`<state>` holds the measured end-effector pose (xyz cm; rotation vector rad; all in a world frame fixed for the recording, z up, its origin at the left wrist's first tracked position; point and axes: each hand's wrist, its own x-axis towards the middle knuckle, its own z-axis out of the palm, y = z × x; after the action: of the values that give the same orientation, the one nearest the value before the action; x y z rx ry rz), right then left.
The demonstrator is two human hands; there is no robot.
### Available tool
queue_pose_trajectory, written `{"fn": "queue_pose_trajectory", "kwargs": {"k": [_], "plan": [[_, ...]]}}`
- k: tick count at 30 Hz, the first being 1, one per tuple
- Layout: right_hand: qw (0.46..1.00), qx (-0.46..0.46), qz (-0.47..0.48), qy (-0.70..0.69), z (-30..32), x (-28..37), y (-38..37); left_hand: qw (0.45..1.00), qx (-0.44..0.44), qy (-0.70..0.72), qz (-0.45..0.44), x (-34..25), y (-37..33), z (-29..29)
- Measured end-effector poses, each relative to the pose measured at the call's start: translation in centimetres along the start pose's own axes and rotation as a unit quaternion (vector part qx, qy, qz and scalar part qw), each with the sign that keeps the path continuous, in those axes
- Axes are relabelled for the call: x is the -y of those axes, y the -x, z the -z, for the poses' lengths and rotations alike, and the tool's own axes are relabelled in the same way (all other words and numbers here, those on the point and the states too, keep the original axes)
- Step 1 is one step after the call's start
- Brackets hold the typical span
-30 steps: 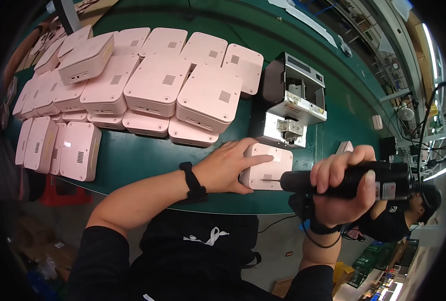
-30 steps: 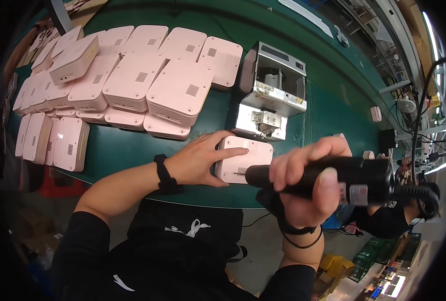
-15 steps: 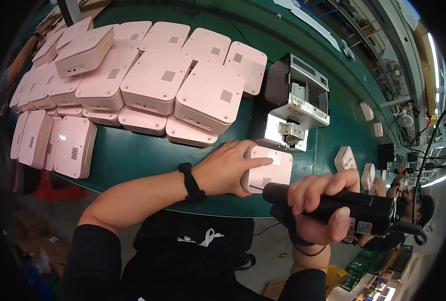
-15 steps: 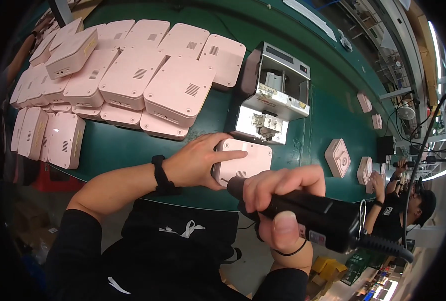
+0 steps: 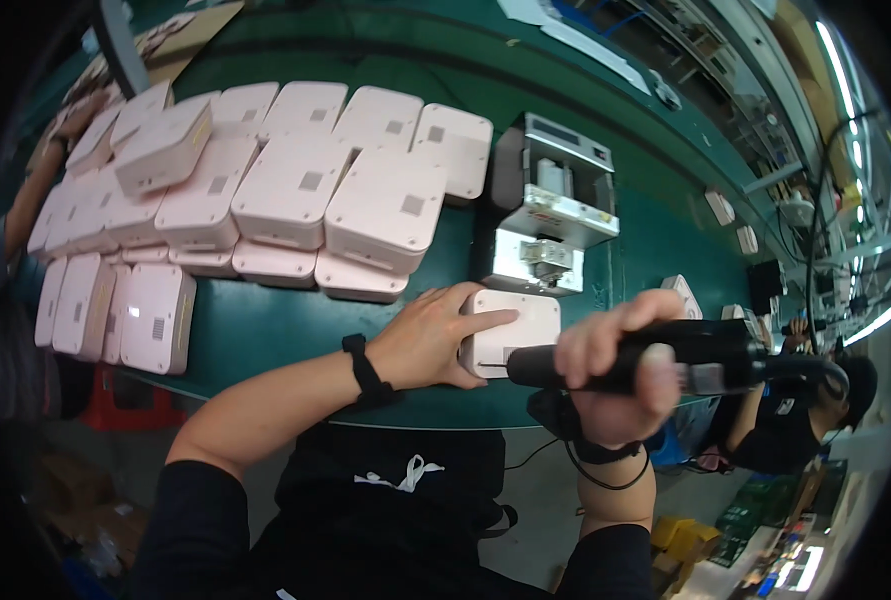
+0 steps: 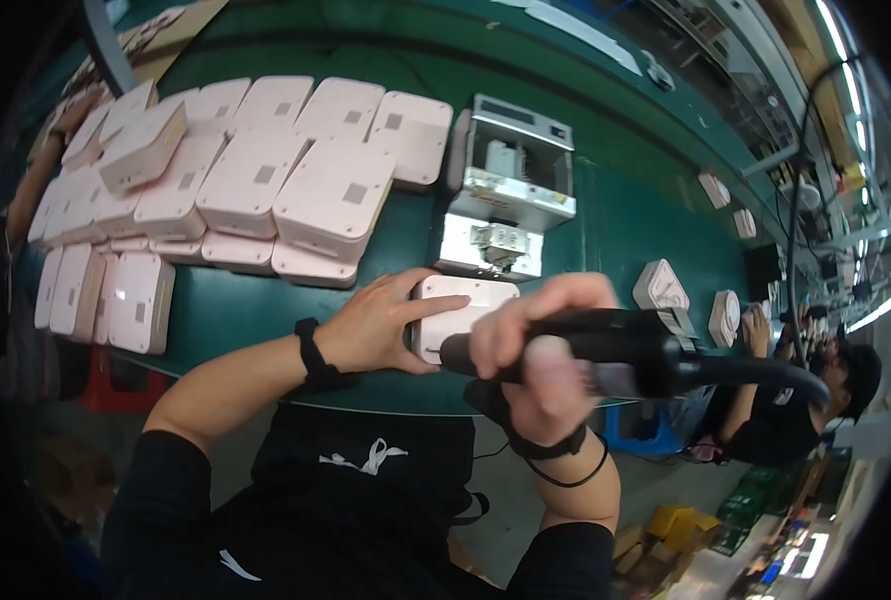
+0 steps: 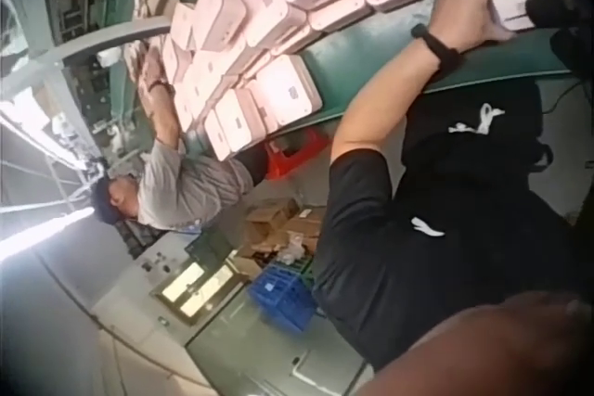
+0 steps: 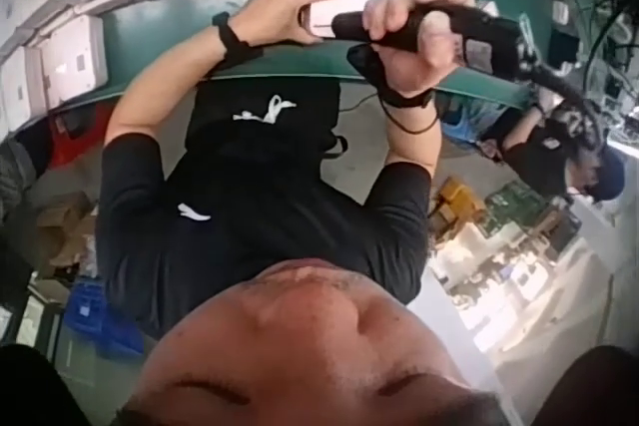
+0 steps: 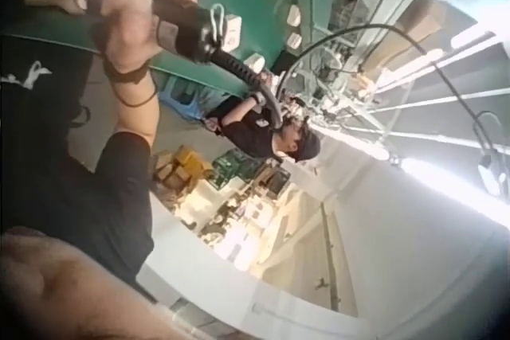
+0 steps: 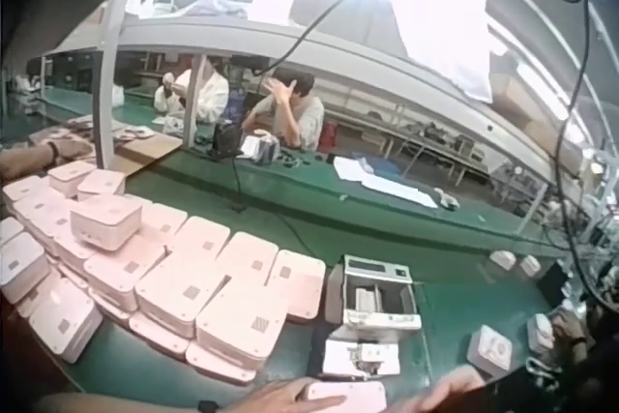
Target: The person picks up a pink device, places it on the table, and drives screws into the back using a power screwdriver. They then set the device aside and repeat the process with another pink device from the stack.
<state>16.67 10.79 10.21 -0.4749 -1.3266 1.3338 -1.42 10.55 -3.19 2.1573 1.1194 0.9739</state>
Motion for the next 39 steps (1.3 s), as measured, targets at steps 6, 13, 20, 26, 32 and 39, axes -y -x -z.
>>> {"fn": "queue_pose_trajectory", "kwargs": {"k": [6,13,20,26,32,39], "plan": [[0.98,-0.101,0.134,-0.11,5.6,7.7,4.1,0.955,0.11,0.215,0.172,-3.0,-1.2,-0.6],[0.968,-0.186,0.158,-0.055,8.1,8.4,12.3,0.748,0.249,0.478,0.389,-4.2,-6.3,-5.5],[0.956,-0.254,0.136,-0.055,9.4,9.3,15.1,0.655,0.2,0.585,0.434,-5.2,-12.8,-12.3],[0.966,-0.212,0.135,-0.068,11.1,9.1,16.0,0.939,0.055,0.313,0.135,-8.6,-6.8,-4.8],[0.962,-0.247,0.07,-0.087,11.8,4.9,13.5,0.918,-0.243,-0.309,0.05,-6.2,-1.1,6.3],[0.977,-0.166,0.026,-0.128,8.5,1.5,9.7,0.891,-0.108,-0.438,0.045,-2.9,0.3,8.9]]}}
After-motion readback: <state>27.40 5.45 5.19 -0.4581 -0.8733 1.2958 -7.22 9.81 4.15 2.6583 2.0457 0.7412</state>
